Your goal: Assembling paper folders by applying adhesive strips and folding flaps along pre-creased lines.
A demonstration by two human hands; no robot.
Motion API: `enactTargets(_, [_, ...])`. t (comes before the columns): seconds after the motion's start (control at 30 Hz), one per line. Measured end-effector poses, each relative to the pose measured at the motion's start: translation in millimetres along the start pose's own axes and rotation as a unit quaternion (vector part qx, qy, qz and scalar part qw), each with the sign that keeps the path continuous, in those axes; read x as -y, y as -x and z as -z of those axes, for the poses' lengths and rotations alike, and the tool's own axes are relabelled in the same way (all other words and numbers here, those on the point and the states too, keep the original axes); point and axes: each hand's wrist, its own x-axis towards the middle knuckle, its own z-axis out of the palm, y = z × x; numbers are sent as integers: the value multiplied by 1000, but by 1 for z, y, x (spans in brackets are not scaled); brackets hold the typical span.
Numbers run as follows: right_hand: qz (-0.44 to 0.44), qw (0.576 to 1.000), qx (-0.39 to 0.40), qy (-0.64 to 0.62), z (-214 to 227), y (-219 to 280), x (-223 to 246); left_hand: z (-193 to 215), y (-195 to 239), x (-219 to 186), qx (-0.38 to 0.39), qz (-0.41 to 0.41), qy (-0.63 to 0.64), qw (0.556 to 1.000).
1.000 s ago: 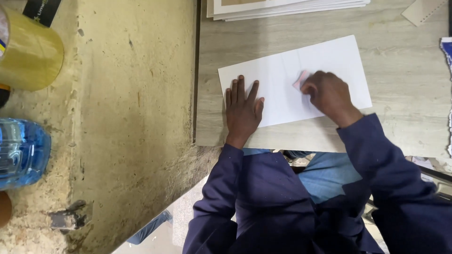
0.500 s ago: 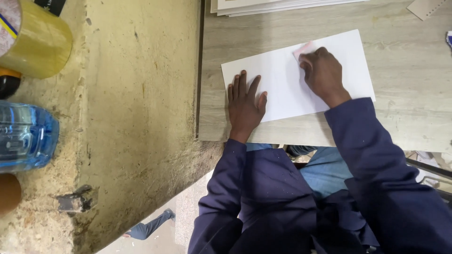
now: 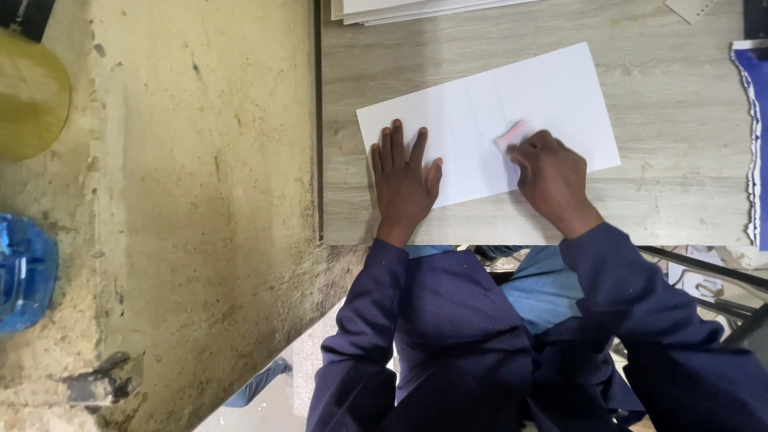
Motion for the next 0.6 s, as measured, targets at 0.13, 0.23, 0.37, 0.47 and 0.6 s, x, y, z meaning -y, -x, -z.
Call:
enactTargets(0.13, [10, 999, -28, 11, -21, -71, -12, 5, 2, -4, 2, 8, 7, 1000])
enactTargets(0.23, [15, 998, -50, 21, -26, -103, -14, 1, 1, -1, -20, 1, 15, 1000])
enactTargets(0.37, [2, 999, -35, -3, -26, -83, -11, -1, 4, 1, -33, -4, 9, 999])
enactTargets(0.47, [13, 1000, -1, -26, -6, -37, -6, 1, 1, -1, -30, -8, 8, 999])
enactTargets(0.6, [-37, 998, 13, -53, 18, -19, -38, 1, 1, -1, -21, -7, 15, 1000])
